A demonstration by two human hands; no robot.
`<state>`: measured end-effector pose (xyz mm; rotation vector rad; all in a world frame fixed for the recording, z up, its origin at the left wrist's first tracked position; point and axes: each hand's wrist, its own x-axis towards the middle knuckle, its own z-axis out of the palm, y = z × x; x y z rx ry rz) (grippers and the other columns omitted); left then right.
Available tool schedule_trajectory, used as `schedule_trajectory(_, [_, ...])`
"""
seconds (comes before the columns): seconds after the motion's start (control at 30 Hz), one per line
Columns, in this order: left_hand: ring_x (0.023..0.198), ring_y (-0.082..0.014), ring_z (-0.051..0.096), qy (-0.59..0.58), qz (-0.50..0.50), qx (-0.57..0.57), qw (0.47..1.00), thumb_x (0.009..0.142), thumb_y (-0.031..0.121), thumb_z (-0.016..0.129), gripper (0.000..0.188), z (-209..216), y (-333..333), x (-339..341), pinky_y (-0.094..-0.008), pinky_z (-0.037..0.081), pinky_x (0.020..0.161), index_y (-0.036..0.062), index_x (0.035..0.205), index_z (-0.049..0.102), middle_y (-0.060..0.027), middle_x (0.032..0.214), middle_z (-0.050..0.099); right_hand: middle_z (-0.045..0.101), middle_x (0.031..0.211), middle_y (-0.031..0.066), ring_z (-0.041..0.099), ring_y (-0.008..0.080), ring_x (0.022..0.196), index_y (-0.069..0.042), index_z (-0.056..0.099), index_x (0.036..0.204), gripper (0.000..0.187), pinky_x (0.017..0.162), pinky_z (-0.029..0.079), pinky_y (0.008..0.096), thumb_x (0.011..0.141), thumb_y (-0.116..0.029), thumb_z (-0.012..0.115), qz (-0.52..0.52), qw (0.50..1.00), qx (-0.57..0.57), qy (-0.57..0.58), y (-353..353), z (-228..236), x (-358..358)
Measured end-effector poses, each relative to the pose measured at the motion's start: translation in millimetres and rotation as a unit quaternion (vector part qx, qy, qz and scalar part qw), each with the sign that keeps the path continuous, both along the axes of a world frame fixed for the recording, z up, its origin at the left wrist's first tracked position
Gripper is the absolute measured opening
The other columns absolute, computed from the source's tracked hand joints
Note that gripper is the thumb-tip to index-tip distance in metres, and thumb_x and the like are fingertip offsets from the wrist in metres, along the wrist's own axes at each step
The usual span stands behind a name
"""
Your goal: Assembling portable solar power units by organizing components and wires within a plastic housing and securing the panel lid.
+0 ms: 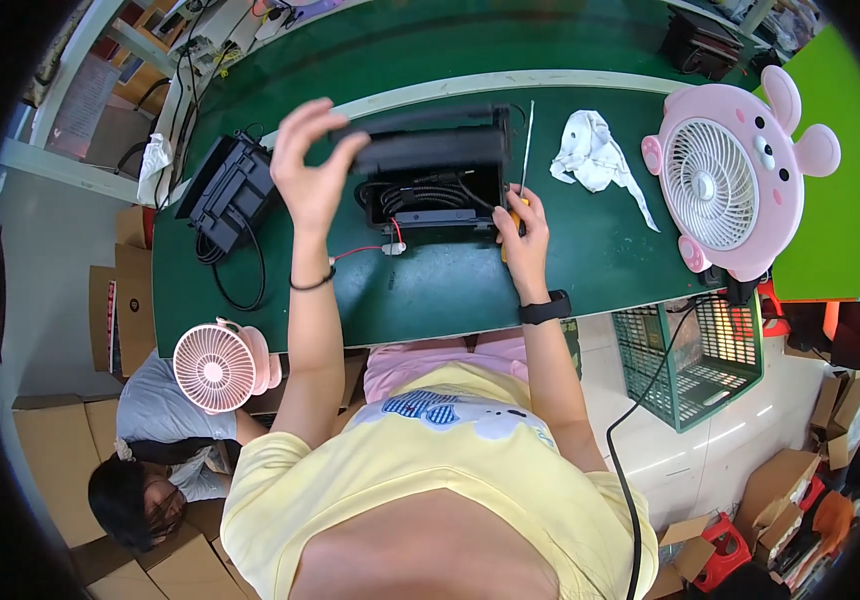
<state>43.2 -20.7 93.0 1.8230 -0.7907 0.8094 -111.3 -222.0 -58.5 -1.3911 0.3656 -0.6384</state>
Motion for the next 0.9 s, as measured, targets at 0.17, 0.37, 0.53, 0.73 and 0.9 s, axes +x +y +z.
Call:
schedule_trajectory(0.17, [0.096, -0.0152, 0.064, 0.092, -0.006, -0.203, 0.975, 0.09, -0.005, 0.063, 0.014, -7, -8, 26, -0.0268, 0.052, 0.081, 0.0035, 0.099, 0.069, -0.0074, 0.108, 0.066, 0.055, 0.131, 0.0115, 0.056, 0.0088, 0.069, 0.008, 0.064, 0.121, 0.039, 0.059, 0.048, 0.0223, 0.091, -0.016, 0.07, -0.014, 1.0, -0.022, 0.012, 1, -3, 0])
schedule_trajectory(0.37, [0.116, -0.0358, 0.059, 0.096, -0.172, 0.18, 0.964, 0.087, 0.024, 0.073, 0.044, -32, -8, -20, -0.0419, 0.047, 0.099, 0.0061, 0.126, 0.061, -0.0165, 0.124, 0.063, 0.052, 0.134, 0.011, 0.056, 0.0093, 0.072, 0.001, 0.06, 0.129, 0.043, 0.059, 0.048, 0.0224, 0.094, -0.022, 0.067, -0.003, 0.999, -0.042, 0.028, -1, -2, 3])
schedule_trajectory(0.53, [0.105, -0.034, 0.056, 0.09, -0.104, 0.235, 0.962, 0.084, 0.027, 0.074, 0.041, -60, -2, -45, -0.0448, 0.039, 0.099, 0.0098, 0.12, 0.063, -0.0126, 0.102, 0.063, 0.051, 0.135, 0.0104, 0.055, 0.0092, 0.073, -0.001, 0.059, 0.131, 0.043, 0.061, 0.048, 0.0223, 0.094, -0.02, 0.067, 0.009, 0.999, -0.039, 0.024, -3, -1, 0])
schedule_trajectory(0.73, [0.111, -0.0239, 0.059, 0.24, -0.027, -0.061, 0.969, 0.087, 0.015, 0.076, 0.042, -65, 20, -73, -0.0349, 0.044, 0.1, 0.0003, 0.123, 0.06, -0.0122, 0.117, 0.064, 0.052, 0.134, 0.0091, 0.055, 0.0088, 0.071, 0.0, 0.061, 0.129, 0.041, 0.06, 0.047, 0.0217, 0.093, -0.018, 0.066, 0.016, 0.999, -0.033, 0.005, -2, -1, 1])
schedule_trajectory(0.9, [0.122, -0.0246, 0.053, 0.356, 0.047, -0.302, 0.883, 0.102, 0.019, 0.057, 0.053, -81, 75, -50, -0.0366, 0.038, 0.107, -0.0054, 0.146, 0.039, -0.0173, 0.134, 0.054, 0.052, 0.134, 0.0092, 0.054, 0.0086, 0.07, 0.001, 0.062, 0.129, 0.041, 0.06, 0.047, 0.0218, 0.092, -0.016, 0.067, 0.012, 1.0, -0.026, 0.011, 0, -1, 1])
